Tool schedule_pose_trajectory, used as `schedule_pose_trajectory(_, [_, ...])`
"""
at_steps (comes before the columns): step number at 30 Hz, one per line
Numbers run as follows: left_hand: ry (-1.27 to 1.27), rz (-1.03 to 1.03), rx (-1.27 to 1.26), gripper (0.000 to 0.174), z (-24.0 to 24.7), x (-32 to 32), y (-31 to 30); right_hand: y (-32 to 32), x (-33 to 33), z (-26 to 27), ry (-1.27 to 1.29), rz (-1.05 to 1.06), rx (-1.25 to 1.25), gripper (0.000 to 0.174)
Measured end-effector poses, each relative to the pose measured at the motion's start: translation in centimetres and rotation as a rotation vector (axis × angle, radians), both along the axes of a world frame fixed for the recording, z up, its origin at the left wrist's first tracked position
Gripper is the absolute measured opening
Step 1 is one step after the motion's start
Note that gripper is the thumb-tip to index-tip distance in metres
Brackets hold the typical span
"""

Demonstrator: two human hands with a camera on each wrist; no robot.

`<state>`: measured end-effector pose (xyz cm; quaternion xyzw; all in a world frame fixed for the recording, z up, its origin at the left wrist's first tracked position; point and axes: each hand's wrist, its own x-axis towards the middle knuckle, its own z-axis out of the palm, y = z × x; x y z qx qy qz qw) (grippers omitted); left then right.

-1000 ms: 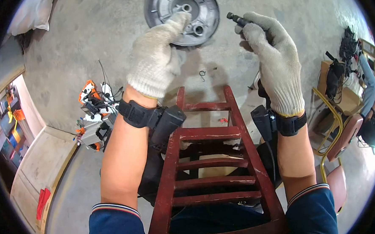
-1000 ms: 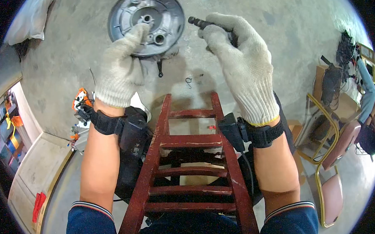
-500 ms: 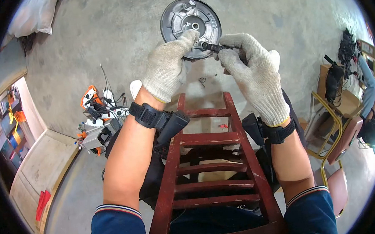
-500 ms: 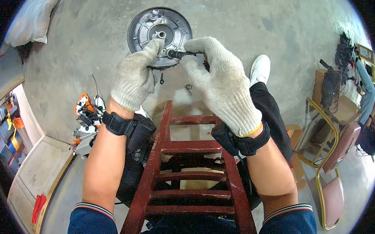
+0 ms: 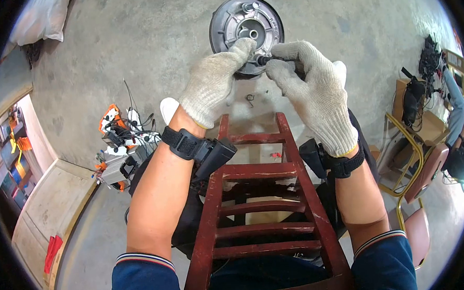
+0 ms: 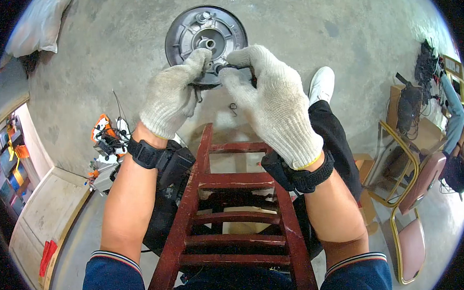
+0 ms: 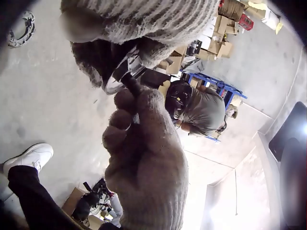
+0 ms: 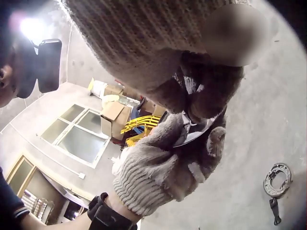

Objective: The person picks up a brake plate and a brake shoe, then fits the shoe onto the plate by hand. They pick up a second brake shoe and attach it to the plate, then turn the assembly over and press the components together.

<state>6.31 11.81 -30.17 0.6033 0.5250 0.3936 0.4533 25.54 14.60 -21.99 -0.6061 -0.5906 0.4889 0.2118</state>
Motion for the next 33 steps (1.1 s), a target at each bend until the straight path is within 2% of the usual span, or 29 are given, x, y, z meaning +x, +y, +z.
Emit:
schedule_pose_trajectory(3, [-0.199, 0.018, -0.157, 0.039, 0.2, 0.0, -0.1, -0.1, 0.0, 0.0, -0.003, 0.004, 0.001, 0.023])
schedule_pose_trajectory(5, [0.153, -0.053, -0.025, 0.034, 1.0, -0.3, 0.1, -0.2, 0.3, -0.4, -0.007, 0.007, 0.010, 0.022])
schedule_pose_trajectory(6, [0.151, -0.053, -0.023, 0.034, 1.8, -0.1, 0.4, -0.1, 0.7, -0.6, -0.041, 0.134, 0.172, 0.022])
schedule_pose_trajectory(8, [-0.284, 0.126, -0.610, 0.031, 3.2, 0.4, 0.9, -0.1, 0.8, -0.6, -0.077, 0.262, 0.334, 0.022])
schedule_pose_trajectory(10, [-0.372, 0.186, -0.681, 0.032, 3.3, 0.6, 1.1, 0.0, 0.0, 0.3, -0.010, 0.015, -0.029, 0.024])
schedule_pose_trajectory(11, [-0.458, 0.247, -0.752, 0.034, 3.3, 0.7, 1.2, 0.0, 0.0, 0.3, -0.011, 0.016, -0.028, 0.024])
schedule_pose_trajectory(18, [-0.616, 0.313, -0.713, 0.036, 2.0, 0.6, 0.6, 0.1, 0.2, 0.1, -0.012, 0.074, 0.019, 0.028])
schedule_pose_trajectory(20, [-0.316, 0.146, -0.384, 0.036, 1.2, 0.2, 0.2, 0.1, 0.2, 0.1, -0.013, 0.080, 0.055, 0.029])
schedule_pose_trajectory(21, [-0.316, 0.146, -0.385, 0.036, 1.1, 0.2, 0.3, 0.2, 0.2, 0.4, 0.015, 0.071, 0.015, 0.029])
schedule_pose_trajectory(23, [-0.504, 0.208, -0.468, 0.036, 0.9, 0.2, 0.4, 0.2, 0.3, 0.5, 0.042, 0.062, -0.026, 0.029])
schedule_pose_trajectory(26, [-0.595, 0.268, -0.540, 0.035, 1.1, 0.4, 0.6, 0.4, 0.4, 0.4, 0.073, 0.070, -0.004, 0.028])
schedule_pose_trajectory(29, [-0.665, 0.293, -0.537, 0.033, -0.9, 0.1, 0.7, 0.7, 0.5, 0.9, 0.081, 0.054, -0.055, 0.027])
schedule_pose_trajectory(31, [-0.695, 0.317, -0.539, 0.031, -1.1, 0.0, 1.1, 0.8, 0.5, 1.2, 0.147, -0.046, -0.160, 0.028])
schedule_pose_trajectory(33, [-0.701, 0.334, -0.542, 0.030, -0.4, 0.2, 1.2, 0.9, 1.1, 0.1, 0.101, -0.070, -0.079, 0.029])
